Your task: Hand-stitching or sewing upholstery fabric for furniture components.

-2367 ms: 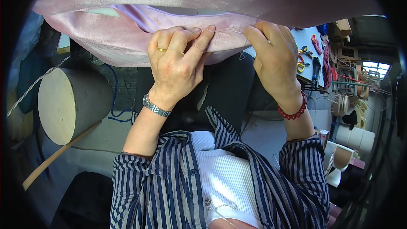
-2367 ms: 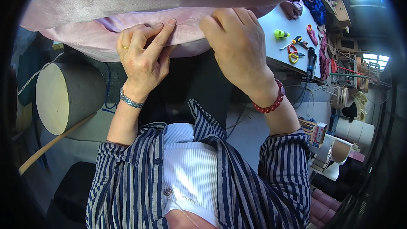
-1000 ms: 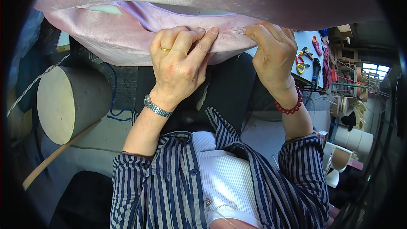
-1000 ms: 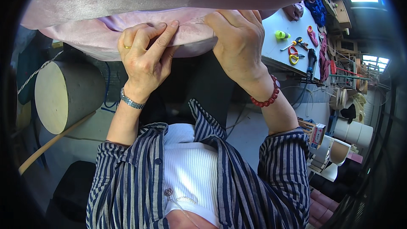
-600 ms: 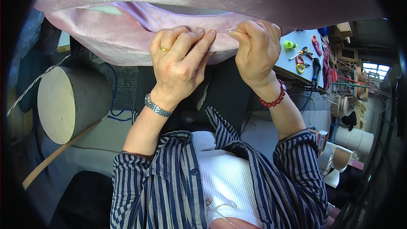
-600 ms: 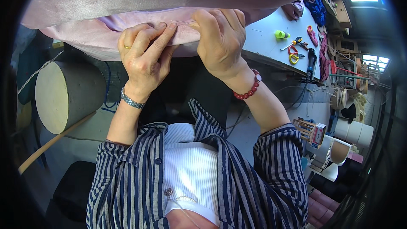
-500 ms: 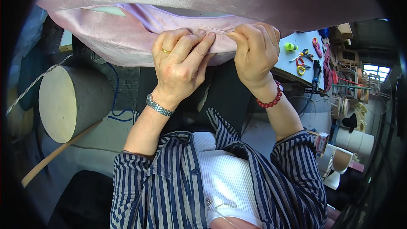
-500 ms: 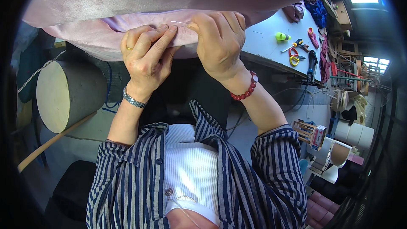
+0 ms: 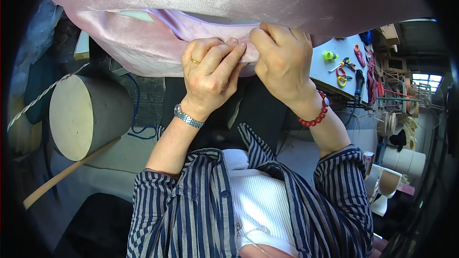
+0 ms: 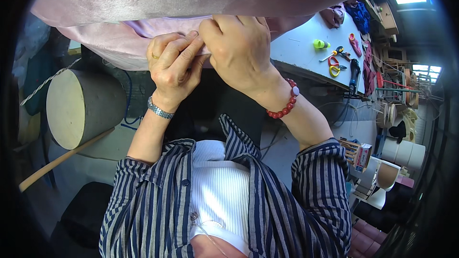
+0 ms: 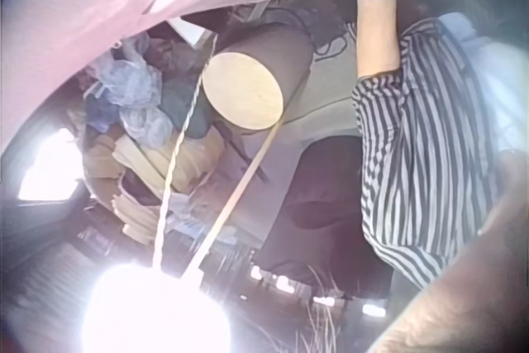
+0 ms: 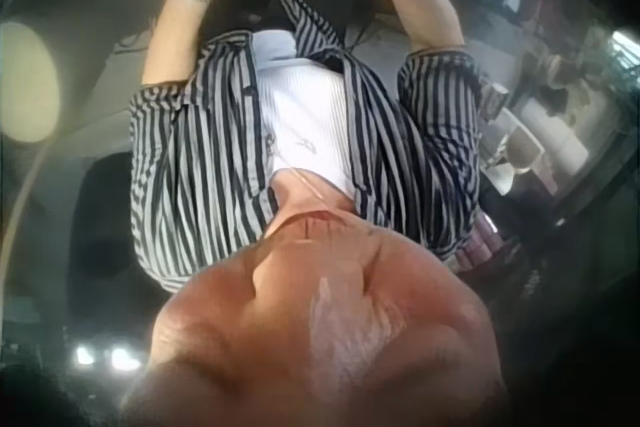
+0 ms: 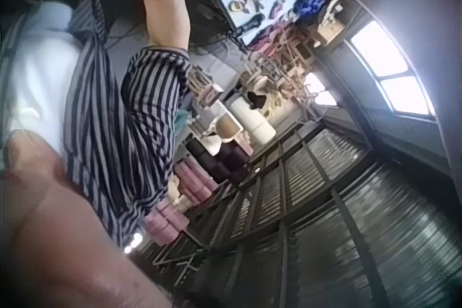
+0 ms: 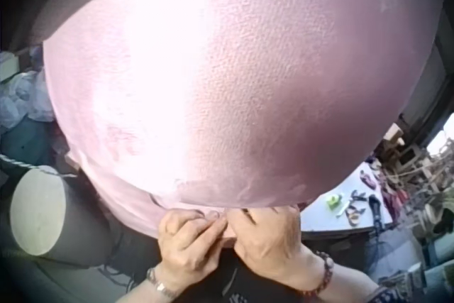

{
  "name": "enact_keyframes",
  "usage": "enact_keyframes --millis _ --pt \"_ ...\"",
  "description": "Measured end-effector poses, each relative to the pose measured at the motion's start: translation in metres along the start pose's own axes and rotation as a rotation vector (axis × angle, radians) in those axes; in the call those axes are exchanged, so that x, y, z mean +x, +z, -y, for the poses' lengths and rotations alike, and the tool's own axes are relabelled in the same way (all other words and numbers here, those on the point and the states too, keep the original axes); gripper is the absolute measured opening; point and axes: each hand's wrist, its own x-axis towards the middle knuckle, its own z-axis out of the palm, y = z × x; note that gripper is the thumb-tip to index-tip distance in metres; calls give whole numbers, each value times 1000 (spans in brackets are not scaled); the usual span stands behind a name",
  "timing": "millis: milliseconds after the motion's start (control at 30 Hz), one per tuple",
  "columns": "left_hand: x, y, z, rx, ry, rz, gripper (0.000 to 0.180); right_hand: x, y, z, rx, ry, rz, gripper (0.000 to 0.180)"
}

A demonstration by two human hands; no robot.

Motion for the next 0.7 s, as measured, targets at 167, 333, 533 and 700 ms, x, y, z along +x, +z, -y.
enact_keyframes --millis 167,333,533,700 --pt "1 0 -4 -89 -88 -84 23 24 -1 32 420 -193 -485 21" --pt "3 -5 -5 42 -56 98 45 -3 -34 5 460 90 -424 13" --pt "7 -2 -6 51 -55 113 42 -26 -162 -54 924 238 -806 23" --pt "4 -6 -4 48 -68 115 43 -97 -274 -153 999 157 -1221 27"
